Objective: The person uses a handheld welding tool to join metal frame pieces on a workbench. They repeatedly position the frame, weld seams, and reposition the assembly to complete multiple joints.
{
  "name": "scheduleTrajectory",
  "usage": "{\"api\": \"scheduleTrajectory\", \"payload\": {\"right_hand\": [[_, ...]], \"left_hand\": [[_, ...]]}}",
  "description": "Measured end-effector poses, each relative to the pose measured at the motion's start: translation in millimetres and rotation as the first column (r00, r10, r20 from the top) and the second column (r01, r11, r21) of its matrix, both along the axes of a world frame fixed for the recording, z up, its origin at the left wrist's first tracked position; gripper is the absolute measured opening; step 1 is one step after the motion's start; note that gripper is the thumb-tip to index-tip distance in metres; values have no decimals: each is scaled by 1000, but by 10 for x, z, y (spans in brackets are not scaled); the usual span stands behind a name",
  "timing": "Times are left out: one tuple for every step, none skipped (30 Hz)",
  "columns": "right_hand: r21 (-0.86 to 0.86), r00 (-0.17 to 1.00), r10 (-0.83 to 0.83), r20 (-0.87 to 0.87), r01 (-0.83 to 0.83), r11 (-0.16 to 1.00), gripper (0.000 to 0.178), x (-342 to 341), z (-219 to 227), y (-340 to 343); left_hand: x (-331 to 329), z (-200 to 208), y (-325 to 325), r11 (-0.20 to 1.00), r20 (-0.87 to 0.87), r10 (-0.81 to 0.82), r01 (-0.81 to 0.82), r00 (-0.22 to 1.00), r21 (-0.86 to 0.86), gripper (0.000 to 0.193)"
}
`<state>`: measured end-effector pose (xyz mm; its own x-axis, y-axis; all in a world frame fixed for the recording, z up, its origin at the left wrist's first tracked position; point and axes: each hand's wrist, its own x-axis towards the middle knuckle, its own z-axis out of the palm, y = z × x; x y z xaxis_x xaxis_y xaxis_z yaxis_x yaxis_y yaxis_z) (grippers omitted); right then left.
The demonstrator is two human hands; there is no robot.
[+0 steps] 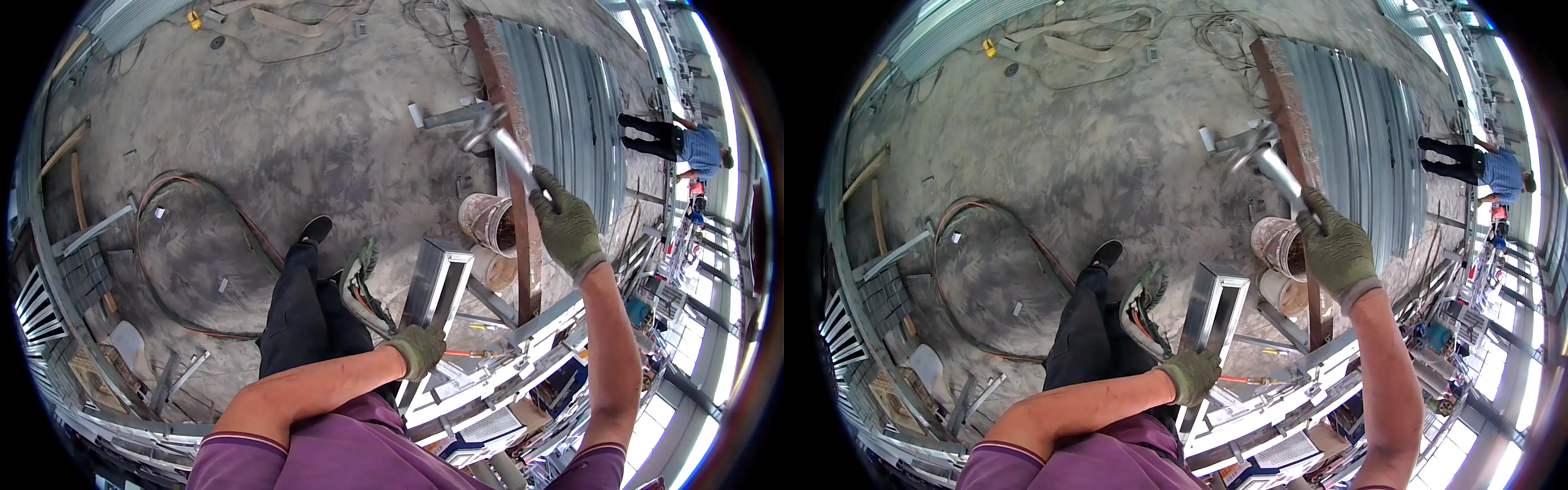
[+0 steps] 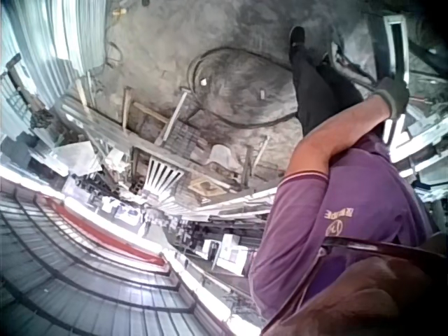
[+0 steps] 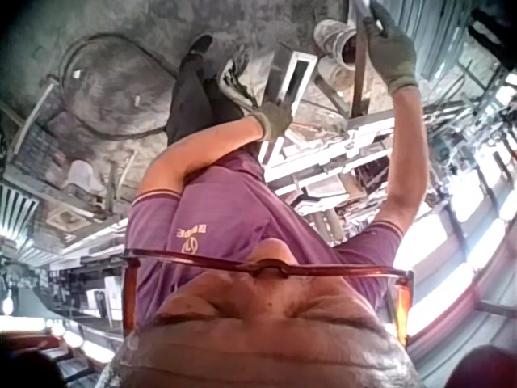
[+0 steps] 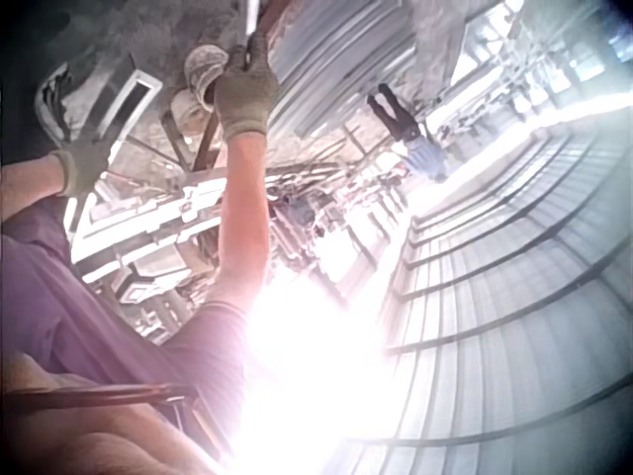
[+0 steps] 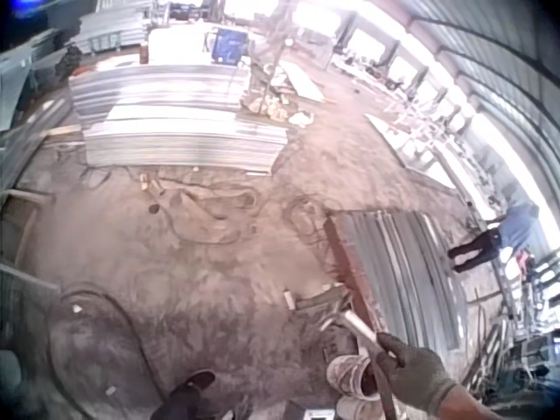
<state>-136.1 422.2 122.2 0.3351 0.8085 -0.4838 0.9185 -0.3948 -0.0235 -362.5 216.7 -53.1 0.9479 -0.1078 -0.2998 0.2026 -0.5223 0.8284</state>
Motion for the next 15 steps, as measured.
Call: {"api": "scheduleTrajectory", "payload": {"right_hand": [[136, 1000, 12, -8, -11, 991, 46, 88, -108, -88], [-139, 989, 148, 26, -143, 980, 46, 11, -115, -172], [-396, 955, 296, 15, -266, 879, 45, -108, -134, -241], [-621, 902, 431, -32, -356, 698, 44, -166, -150, -263], [-628, 937, 346, -40, -293, 721, 44, -199, -133, -174], [-634, 967, 253, -38, -219, 742, 44, -208, -89, -24], [-640, 987, 158, -37, -144, 755, 43, -224, -28, 101], [-601, 990, 136, -35, -130, 789, 43, -208, 61, 213], [-514, 989, 149, -7, -131, 848, 43, -94, 66, 233], [-423, 987, 159, 22, -135, 896, 42, 15, 66, 241], [-230, 991, 131, 9, -125, 965, 41, 90, 55, 171], [-23, 994, 112, -12, -112, 993, 41, 173, -24, 94], [184, 995, 97, -34, -89, 979, 40, 215, -69, 21], [-130, 967, 248, 54, -240, 962, 41, 171, -96, -69], [-436, 907, 413, 87, -338, 834, 41, 95, -127, -171]], "left_hand": [[12, -12, -14, 1000, 2, -2, 2, 1000, -7, 51], [-14, 10, -3, 1000, 5, -8, 8, 1000, 1, 49], [-33, 41, 61, 1000, 1, -4, 4, 1000, 16, 47], [-39, 53, 102, 1000, -3, -2, 2, 1000, 31, 44], [-53, 52, 73, 1000, -30, 8, -8, 1000, -8, 44], [-30, 31, 52, 999, -51, 11, -13, 999, -43, 43], [-16, 4, 36, 997, -72, 13, -19, 997, -78, 43], [-22, -20, 91, 997, -68, 33, -37, 997, -62, 45], [-37, 11, 70, 997, -53, 31, -35, 998, -62, 47], [-53, 43, 52, 998, -39, 30, -33, 999, -62, 49], [-54, 76, 78, 999, -27, 1, -3, 1000, -52, 48], [-44, 63, 73, 999, -23, 1, -2, 1000, -50, 48], [-37, 50, 66, 999, -17, 0, -1, 1000, -48, 48], [-46, 39, 49, 999, -19, 5, -5, 1000, -48, 48], [-42, 27, 66, 998, -15, 13, -14, 1000, -62, 46]]}}
